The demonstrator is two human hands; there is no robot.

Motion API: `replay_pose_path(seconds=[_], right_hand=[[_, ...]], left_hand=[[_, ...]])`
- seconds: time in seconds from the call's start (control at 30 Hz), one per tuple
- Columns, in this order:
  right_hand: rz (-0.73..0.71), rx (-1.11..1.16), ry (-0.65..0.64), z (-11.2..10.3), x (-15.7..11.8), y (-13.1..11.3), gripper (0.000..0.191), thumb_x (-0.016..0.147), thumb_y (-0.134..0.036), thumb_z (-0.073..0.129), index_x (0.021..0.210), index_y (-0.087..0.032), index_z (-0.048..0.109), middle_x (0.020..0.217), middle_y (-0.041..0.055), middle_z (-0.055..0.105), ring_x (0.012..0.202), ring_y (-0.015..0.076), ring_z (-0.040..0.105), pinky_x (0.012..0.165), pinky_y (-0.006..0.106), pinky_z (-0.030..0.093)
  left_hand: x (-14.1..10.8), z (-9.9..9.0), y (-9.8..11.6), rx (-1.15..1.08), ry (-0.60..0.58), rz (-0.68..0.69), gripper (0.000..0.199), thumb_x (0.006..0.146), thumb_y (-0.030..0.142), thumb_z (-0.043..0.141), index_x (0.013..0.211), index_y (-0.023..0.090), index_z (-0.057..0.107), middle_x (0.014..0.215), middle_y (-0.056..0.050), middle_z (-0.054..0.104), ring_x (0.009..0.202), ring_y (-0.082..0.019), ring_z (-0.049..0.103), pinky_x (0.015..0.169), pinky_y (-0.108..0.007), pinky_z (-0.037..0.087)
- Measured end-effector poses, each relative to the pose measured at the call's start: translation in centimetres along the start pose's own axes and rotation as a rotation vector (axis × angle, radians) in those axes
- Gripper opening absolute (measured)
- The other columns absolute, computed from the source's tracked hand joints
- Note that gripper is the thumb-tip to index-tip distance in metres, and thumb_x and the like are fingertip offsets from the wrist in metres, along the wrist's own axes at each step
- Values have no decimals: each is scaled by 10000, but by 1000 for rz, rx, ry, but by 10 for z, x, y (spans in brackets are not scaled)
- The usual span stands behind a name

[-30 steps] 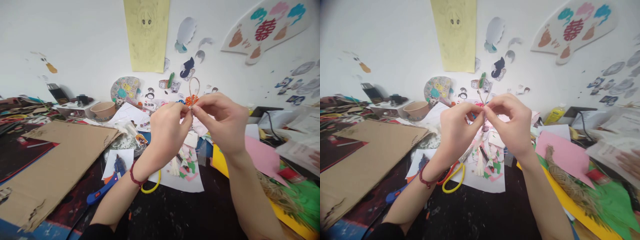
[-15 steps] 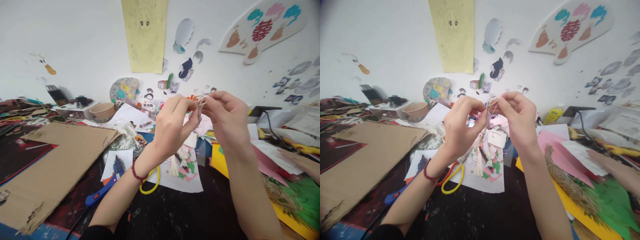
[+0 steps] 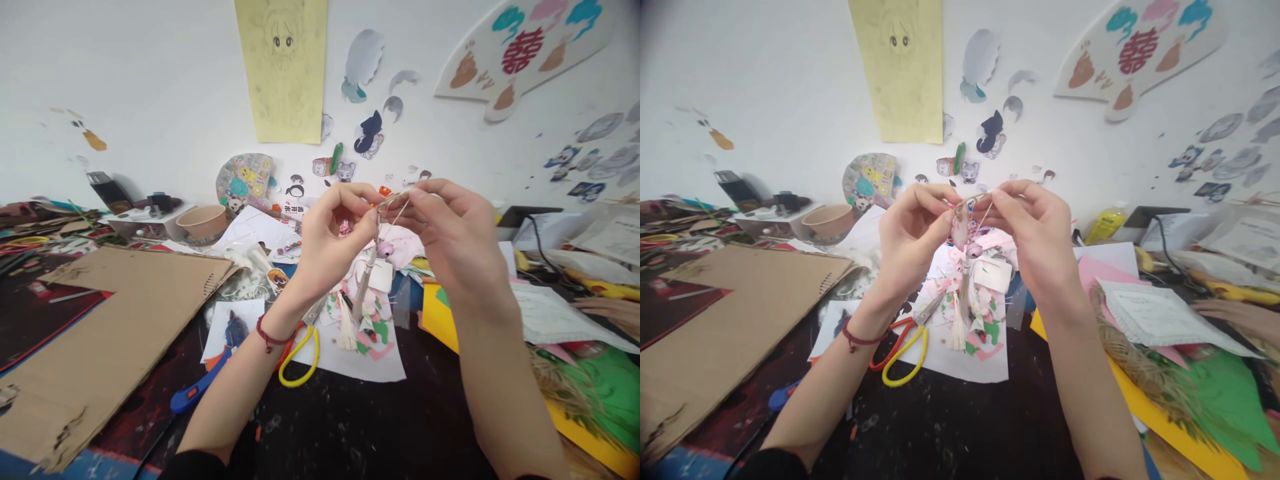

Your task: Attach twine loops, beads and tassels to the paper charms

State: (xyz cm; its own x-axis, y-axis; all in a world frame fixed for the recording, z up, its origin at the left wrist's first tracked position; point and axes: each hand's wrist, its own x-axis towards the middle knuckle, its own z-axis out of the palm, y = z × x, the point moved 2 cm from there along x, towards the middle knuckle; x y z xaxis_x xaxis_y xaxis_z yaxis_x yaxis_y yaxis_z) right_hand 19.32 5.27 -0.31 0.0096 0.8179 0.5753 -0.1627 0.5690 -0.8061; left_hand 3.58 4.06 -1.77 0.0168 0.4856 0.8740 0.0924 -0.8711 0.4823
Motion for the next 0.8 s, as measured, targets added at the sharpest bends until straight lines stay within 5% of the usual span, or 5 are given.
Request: replay_pose_path(seconds=[0.3,0.57,0.8], right_hand=[[-113,4,17,-2,-9,-15,34,908,-290,715,898,-273,687,884,8,748,861,202,748,884,400,625],[-252,76,6,1,-16,-30,73,942,-231,660,885,-261,694,847,11,749,812,189,732,775,357,621],[-294,113,-20,5,-22,-38,124,957,-197,623,882,-265,695,869,8,737,825,174,722,794,347,615]], left_hand=[[-3,-1,18,136,37,140,190,944,100,587,858,232,480,1051,-36,702,951,-140,664,731,-301,542],[-3,3,30,171,72,521,218,870,36,651,901,216,532,1026,-69,735,902,-163,699,663,-298,554],[-3,4,45,204,10,558,235,828,-14,655,874,186,542,984,-90,768,860,-168,727,742,-335,590]])
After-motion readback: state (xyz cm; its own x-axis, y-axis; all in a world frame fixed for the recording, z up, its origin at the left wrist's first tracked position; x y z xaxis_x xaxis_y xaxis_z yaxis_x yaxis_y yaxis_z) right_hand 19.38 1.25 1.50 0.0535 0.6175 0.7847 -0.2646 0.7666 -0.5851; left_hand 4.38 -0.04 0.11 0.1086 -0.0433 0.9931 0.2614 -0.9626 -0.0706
